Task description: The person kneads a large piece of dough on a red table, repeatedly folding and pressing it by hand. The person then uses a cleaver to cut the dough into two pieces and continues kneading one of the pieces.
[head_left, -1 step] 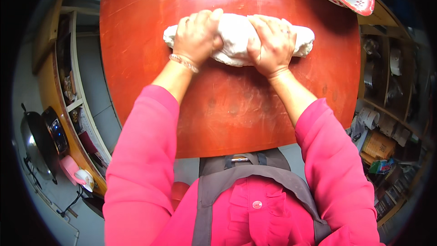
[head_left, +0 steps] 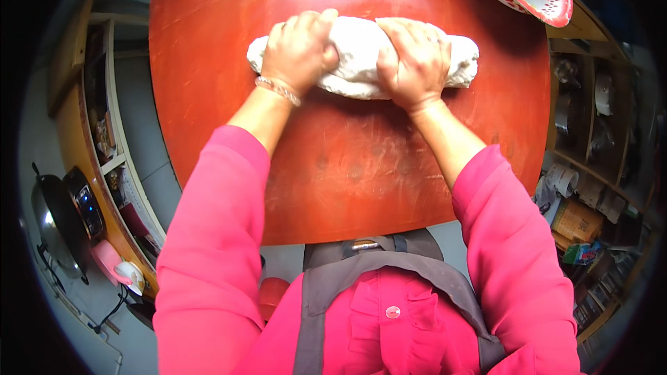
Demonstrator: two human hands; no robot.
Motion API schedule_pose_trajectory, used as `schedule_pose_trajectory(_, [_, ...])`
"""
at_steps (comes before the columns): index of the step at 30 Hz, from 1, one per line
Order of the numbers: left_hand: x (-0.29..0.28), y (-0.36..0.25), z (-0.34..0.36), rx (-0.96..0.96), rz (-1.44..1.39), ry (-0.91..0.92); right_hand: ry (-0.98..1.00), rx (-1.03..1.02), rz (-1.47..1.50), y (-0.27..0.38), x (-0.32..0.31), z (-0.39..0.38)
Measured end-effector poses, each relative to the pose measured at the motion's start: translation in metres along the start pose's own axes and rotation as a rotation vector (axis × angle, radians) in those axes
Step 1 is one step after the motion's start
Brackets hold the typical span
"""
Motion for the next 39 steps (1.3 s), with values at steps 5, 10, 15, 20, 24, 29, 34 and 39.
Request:
schedule_pose_trajectory(5, [0.019,0.048,0.053,-0.114,-0.162,0.076,-0.021,0.063,0.073,-0.024,0.032,0.070])
schedule_pose_trajectory(10, [0.046,0.087,0.064,-0.232,-0.340,0.146,0.026,0.066,0.143,-0.058,0.070,0.101])
schedule_pose_trajectory(15, [0.068,0.107,0.073,-0.114,-0.415,0.121,0.304,0.322,-0.190,-0.062,0.087,0.132])
schedule_pose_trajectory(20, [0.039,0.075,0.052,-0.569,-0.734,0.444,0.702,0.283,-0.045,-0.045,0.071,0.100])
schedule_pose_trajectory(24, [-0.027,-0.012,0.078,-0.559,-0.350,0.269,0.845,0.077,0.181,-0.031,0.016,0.046])
schedule_pose_trajectory(29, [-0.023,-0.132,0.030,-0.437,0.110,-0.097,0.320,0.029,0.140,-0.021,-0.071,-0.018])
schedule_pose_trajectory(34, [0.009,-0.115,0.014,-0.237,0.218,-0.232,0.116,-0.127,0.059,-0.032,-0.052,-0.034])
schedule_pose_trajectory(39, [0.015,-0.075,0.063,-0.245,0.132,-0.248,0.176,-0.168,0.193,-0.045,-0.022,0.035])
Point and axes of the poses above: each hand's wrist, its own z-axis towards the middle knuckle, its own x-axis out of the palm, y = z × x, the point moved 7 cm from there along z, towards the middle knuckle, and after that the axes turned 10 degrees about x, right-handed, at the moved point
